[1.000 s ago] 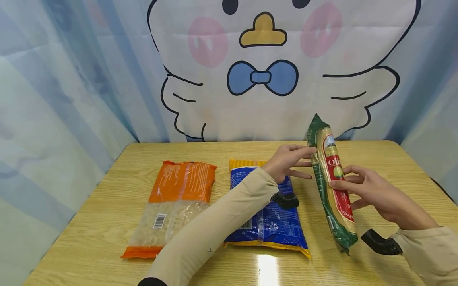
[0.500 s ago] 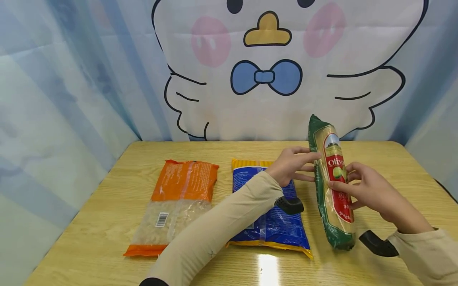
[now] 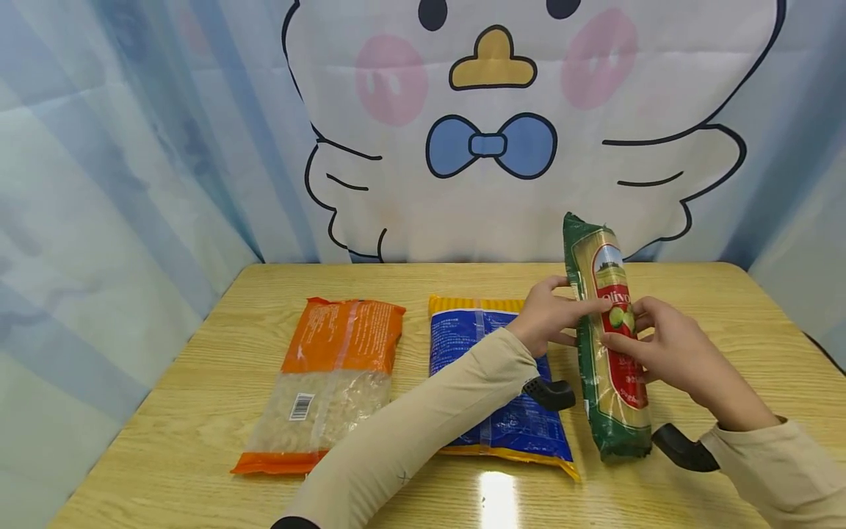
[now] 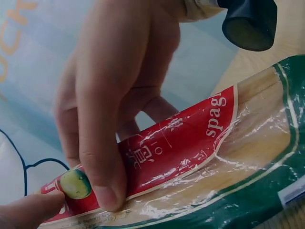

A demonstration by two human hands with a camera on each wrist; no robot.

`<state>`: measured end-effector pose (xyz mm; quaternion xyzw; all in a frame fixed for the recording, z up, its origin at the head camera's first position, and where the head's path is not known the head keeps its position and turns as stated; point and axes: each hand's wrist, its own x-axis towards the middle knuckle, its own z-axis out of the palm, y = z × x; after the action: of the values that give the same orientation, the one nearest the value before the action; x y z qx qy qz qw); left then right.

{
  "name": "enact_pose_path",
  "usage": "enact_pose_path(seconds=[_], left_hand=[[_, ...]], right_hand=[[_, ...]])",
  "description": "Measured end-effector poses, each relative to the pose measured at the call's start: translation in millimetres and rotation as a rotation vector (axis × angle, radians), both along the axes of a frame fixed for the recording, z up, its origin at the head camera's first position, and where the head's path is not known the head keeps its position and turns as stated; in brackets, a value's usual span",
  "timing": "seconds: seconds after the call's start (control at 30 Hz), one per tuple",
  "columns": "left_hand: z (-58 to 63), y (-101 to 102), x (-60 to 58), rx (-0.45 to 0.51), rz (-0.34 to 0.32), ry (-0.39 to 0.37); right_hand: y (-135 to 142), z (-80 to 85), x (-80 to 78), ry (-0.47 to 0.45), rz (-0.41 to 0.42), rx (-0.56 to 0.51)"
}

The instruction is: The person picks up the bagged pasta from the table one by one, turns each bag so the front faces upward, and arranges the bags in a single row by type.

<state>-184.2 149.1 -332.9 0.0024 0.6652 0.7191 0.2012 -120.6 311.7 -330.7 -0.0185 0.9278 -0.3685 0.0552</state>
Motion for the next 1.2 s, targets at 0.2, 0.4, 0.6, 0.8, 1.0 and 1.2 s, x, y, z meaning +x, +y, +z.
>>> enact_pose_path(seconds=[0.2,0.4,0.6,0.8,1.0,1.2], left_hand=[[1.2,0,0.6,-0.011,-0.017,0.002],[4.3,4,3.2,-0.083,0.031,0.036],[4.2,7,4.4,-0.097,0.097,0.025],[4.3,7,4.2,-0.073,0.128,0.018],[7.4,3,0.7,0.000,0.132,0.006],[8.8,1,-2.3,0.041,0.106,0.002]], right_hand=[[-4,-0.2,1.3,0.041,-0.001,0.028],[-11,2.4,0.4,0.069,0.007,0.060],[-13,5.0,0.9,0.080,-0.005,0.079],[-14,7.4,2.0,0.068,-0.022,0.079],[-15,11.5,1.7,0.058,-0.042,0.080],[-10,14.7,4.0,0.014,-0.058,0.037]])
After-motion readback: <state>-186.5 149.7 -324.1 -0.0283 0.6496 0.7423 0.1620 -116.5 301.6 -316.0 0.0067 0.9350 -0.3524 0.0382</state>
